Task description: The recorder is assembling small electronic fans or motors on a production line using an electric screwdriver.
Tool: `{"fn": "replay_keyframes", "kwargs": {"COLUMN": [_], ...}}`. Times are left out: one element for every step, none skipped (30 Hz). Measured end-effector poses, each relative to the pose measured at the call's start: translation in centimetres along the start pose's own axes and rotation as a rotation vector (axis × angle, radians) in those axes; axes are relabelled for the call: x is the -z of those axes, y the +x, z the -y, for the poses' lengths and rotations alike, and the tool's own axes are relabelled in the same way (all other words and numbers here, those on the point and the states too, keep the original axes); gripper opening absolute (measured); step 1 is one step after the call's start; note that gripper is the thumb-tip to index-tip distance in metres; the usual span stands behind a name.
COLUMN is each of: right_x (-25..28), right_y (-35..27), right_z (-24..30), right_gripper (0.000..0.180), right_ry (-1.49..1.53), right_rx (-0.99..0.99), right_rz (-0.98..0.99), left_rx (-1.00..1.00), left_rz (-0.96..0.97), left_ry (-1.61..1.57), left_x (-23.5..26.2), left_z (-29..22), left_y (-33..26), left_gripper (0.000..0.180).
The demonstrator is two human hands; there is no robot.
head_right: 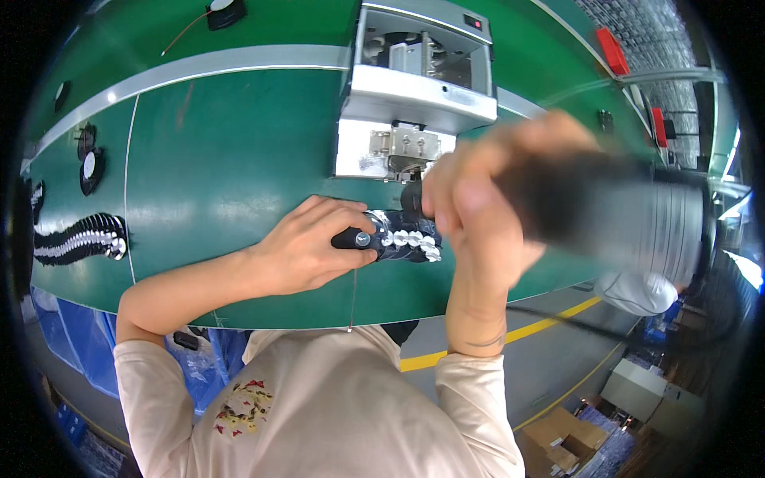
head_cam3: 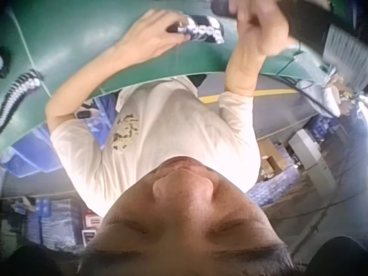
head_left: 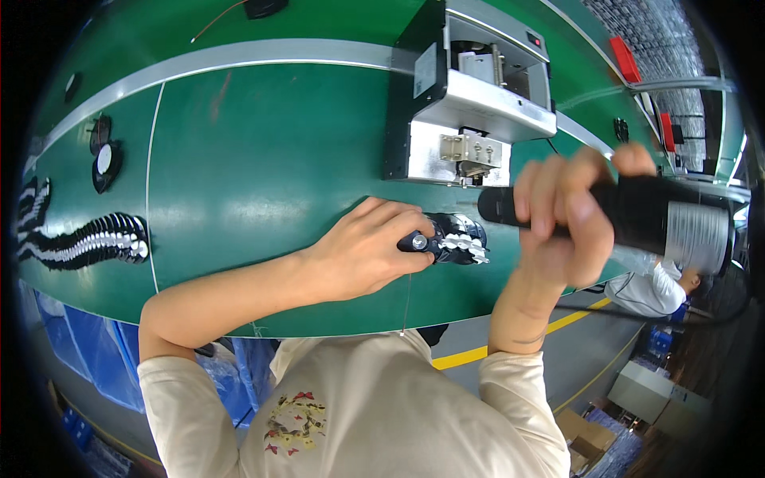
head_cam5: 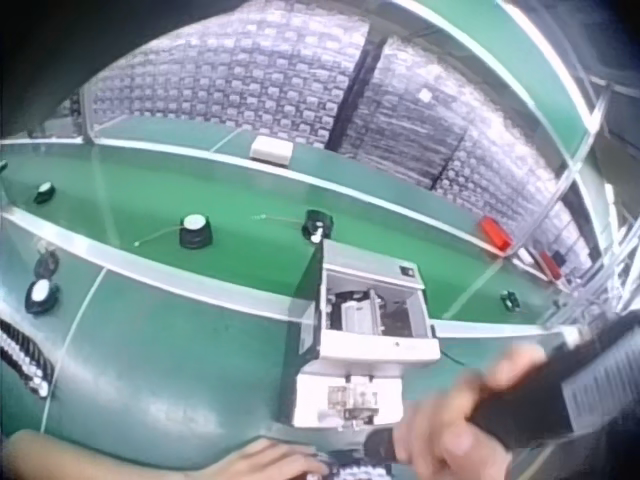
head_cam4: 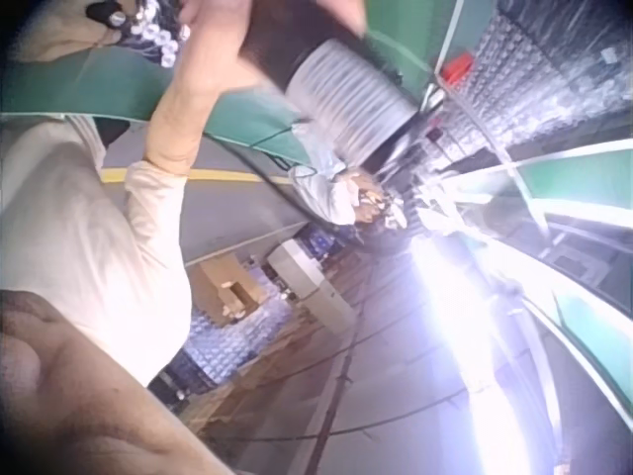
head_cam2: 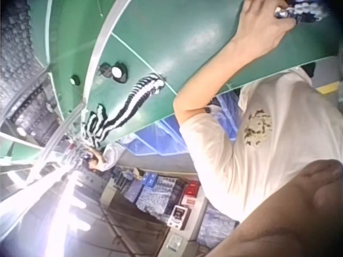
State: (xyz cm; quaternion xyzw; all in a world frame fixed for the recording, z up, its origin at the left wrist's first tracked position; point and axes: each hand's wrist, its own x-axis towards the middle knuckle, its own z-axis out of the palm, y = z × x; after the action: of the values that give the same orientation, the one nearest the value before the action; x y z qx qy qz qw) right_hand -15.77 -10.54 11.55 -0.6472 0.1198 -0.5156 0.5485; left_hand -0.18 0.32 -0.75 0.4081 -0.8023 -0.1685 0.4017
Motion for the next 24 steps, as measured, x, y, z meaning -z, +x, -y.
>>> {"fn": "replay_keyframes", "kwargs": {"right_x": [-0.1,0.0,0.1,0.0,-0.3,-0.4,-0.5,-0.4,-0.3,-0.3,-0.2,-0.3,-0.7,-0.9,-1.0,-1.0,-0.8,-0.6,-0.3,-0.2,-0.1,-0.2,-0.3,-0.4], "right_y": [-1.0,-1.8,-2.5,-3.3,-3.9,-4.2,-4.5,-4.8,-5.0,-5.2,-5.5,-5.7,-6.1,-6.4,-6.6,-6.8,-7.0,-6.9,-6.8,-6.7,-6.7,-6.7,-6.8,-6.9], "right_z": [0.5,0.7,0.8,0.8,1.0,0.9,0.8,0.7,0.5,0.3,0.1,0.1,0.7,0.9,0.9,0.9,0.7,0.7,0.7,0.6,0.3,0.1,-0.1,-0.2], "right_gripper": [0.047,0.047,0.047,0.047,0.047,0.047,0.047,0.046,0.044,0.044,0.043,0.042,0.043,0.043,0.043,0.043,0.044,0.044,0.044,0.044,0.042,0.041,0.040,0.039], "right_ry": [0.016,0.021,0.026,0.023,0.020,0.023,0.022,0.022,0.035,0.024,0.014,0.005,0.088,0.064,0.041,0.012,0.016,0.005,-0.004,-0.013,0.018,0.020,0.022,0.024], "right_rx": [-0.017,-0.016,-0.017,0.002,-0.024,-0.044,-0.057,-0.070,-0.081,-0.090,-0.099,-0.109,-0.182,-0.167,-0.152,-0.135,-0.096,-0.083,-0.070,-0.056,-0.038,-0.031,-0.024,-0.017], "right_rz": [0.009,0.036,0.066,0.074,0.038,0.028,0.016,0.005,0.003,0.002,0.000,-0.001,-0.066,-0.041,-0.017,0.004,0.046,0.092,0.135,0.178,0.185,0.182,0.178,0.174], "left_rx": [-0.004,-0.005,-0.005,-0.010,-0.003,0.005,0.005,0.007,0.009,0.010,0.005,0.000,0.001,0.007,0.013,0.014,0.014,0.015,0.016,0.021,0.026,0.030,0.041,0.052], "left_rz": [-0.006,-0.004,-0.001,0.007,0.003,-0.001,-0.004,-0.004,-0.004,-0.003,-0.003,-0.002,0.000,0.002,0.005,0.008,0.012,0.017,0.024,0.049,0.074,0.099,0.089,0.080], "left_ry": [-0.003,-0.001,0.001,0.006,0.007,0.007,0.010,0.006,0.003,0.001,-0.001,-0.002,0.000,-0.002,-0.005,-0.012,-0.020,-0.028,-0.035,-0.038,-0.042,-0.044,-0.054,-0.064], "left_x": [-0.1,-0.2,-0.3,-0.3,-0.3,-0.4,-0.3,-0.3,-0.3,-0.3,-0.3,-0.3,-0.2,-0.2,-0.1,-0.1,-0.1,-0.2,-0.2,0.0,0.3,0.5,0.5,0.5], "left_z": [0.0,0.1,0.1,0.1,0.1,0.0,0.0,0.0,0.0,0.0,0.0,0.0,0.0,0.0,-0.1,-0.1,-0.1,-0.1,-0.2,-0.2,-0.3,-0.4,-0.5,-0.6], "left_y": [-0.1,-0.1,0.0,-0.1,-0.1,-0.2,-0.2,-0.2,-0.2,-0.1,-0.1,0.0,-0.1,-0.1,-0.2,-0.2,-0.2,-0.2,-0.2,-0.2,-0.1,0.0,0.0,0.0], "left_gripper": [0.016,0.015,0.015,0.015,0.017,0.019,0.021,0.021,0.021,0.021,0.021,0.021,0.021,0.022,0.022,0.022,0.024,0.025,0.026,0.028,0.029,0.031,0.032,0.032]}}
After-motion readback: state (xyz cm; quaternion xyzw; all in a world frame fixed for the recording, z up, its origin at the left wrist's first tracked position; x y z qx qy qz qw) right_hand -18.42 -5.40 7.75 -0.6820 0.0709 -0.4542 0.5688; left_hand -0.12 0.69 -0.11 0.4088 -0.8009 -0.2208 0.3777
